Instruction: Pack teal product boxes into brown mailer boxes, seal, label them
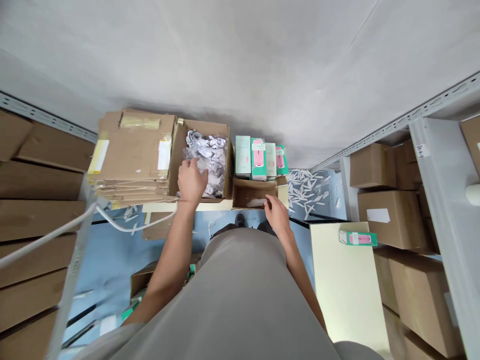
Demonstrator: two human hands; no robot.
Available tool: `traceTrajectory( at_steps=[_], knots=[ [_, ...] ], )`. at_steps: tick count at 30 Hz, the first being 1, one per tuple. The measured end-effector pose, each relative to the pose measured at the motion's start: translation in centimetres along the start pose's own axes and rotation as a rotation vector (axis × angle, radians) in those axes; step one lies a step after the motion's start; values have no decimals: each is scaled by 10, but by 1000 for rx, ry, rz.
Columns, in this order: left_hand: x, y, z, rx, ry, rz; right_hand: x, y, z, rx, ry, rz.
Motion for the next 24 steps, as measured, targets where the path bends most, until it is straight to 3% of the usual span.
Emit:
traceTrajectory(
  at_steps=[2,5,9,12,16,20,24],
  knots=[
    [-19,15,23,-53,-112,67,-3,0,0,-9,0,-1],
    [-30,37,42,-147,-168,139,-7,0,0,-15,-5,-4],
    [-35,39,50,-166,-147,163,-7,-1,-2,2,-4,3],
    [-30,36,50,-141,-47,203,-5,2,-4,2,-6,17],
    [-10,55,48,-231,123,233,-4,8,-4,-2,-21,43],
    [0,67,48,-305,128,263,-3,5,-2,21,-40,46],
    [-1,55,47,-258,134,238,5,-2,-3,42,-22,71]
  ],
)
Point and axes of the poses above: each hand's wrist, its own z-axis towards the middle knuckle, its own y-axis out of the palm, x = y × z, the point moved 7 cm from there along z, towards the middle knuckle, and after that the axes turned 3 degrees about x, right-handed, at the moved point
